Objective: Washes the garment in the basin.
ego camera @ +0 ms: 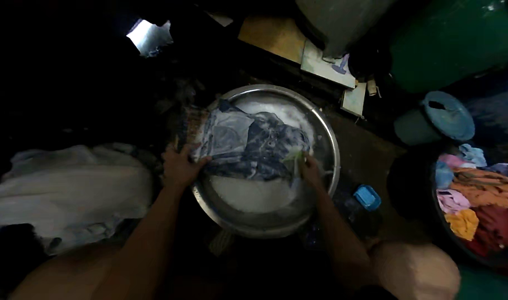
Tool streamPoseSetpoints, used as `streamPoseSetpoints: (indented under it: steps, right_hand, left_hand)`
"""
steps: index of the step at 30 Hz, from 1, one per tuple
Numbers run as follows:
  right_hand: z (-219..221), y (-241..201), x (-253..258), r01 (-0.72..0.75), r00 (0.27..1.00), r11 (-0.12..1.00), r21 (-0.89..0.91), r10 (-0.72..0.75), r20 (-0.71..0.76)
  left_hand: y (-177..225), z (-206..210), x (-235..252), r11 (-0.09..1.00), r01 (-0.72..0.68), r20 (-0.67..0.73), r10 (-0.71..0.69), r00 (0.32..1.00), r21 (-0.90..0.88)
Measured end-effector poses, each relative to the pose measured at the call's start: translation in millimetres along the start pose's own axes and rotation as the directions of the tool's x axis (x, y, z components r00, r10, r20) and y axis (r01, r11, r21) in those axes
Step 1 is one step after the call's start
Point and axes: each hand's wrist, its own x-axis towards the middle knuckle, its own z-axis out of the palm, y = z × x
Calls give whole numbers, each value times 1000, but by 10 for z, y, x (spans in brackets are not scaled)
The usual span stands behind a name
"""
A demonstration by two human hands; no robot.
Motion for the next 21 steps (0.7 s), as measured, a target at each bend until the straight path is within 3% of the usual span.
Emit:
streamPoseSetpoints:
  steps: [2, 3, 6, 9, 11, 13, 15, 18, 19, 21]
  right_hand:
    - [-144, 57, 53, 12, 996, 940, 342, 18, -83]
    - [-133, 150, 44, -8, 990, 926, 378, 61, -129]
    - [125, 421, -277, -219, 954, 973, 78, 230, -191]
    - [550, 493, -548, -454, 871, 844, 285, 488, -61]
    - [643, 408, -660, -490, 838, 771, 408, 545, -24]
    - [535, 231, -655, -418, 863, 807, 418, 496, -94]
    - [240, -145, -609, -278, 930, 904, 324, 338, -145]
    - [-287, -852, -678, -58, 998, 997, 57, 59, -17]
    - [-433, -1086, -741, 2, 999, 1000, 31, -3, 42]
    - [-682, -1517, -913, 57, 989, 987, 153, -77, 129]
  left_hand:
    - [63, 29, -73, 999, -13, -25, 14, 1000, 33]
    - [120, 36, -135, 997, -22, -48, 26, 999, 75]
    - [286, 180, -351, 977, -84, -176, 119, 977, 198]
    - [494, 279, -455, 977, -35, -178, 73, 981, 209]
    - [763, 125, -482, 983, -28, -73, 42, 996, 183]
    - [1137, -90, -548, 996, -39, 98, 31, 995, 80]
    - [1519, -216, -574, 990, -95, 137, 108, 985, -100]
    - [2132, -332, -628, 948, -214, 151, 254, 955, -237]
    - [2310, -341, -643, 928, -268, 144, 311, 939, -259]
    - [2660, -396, -701, 889, -367, 167, 420, 892, -274]
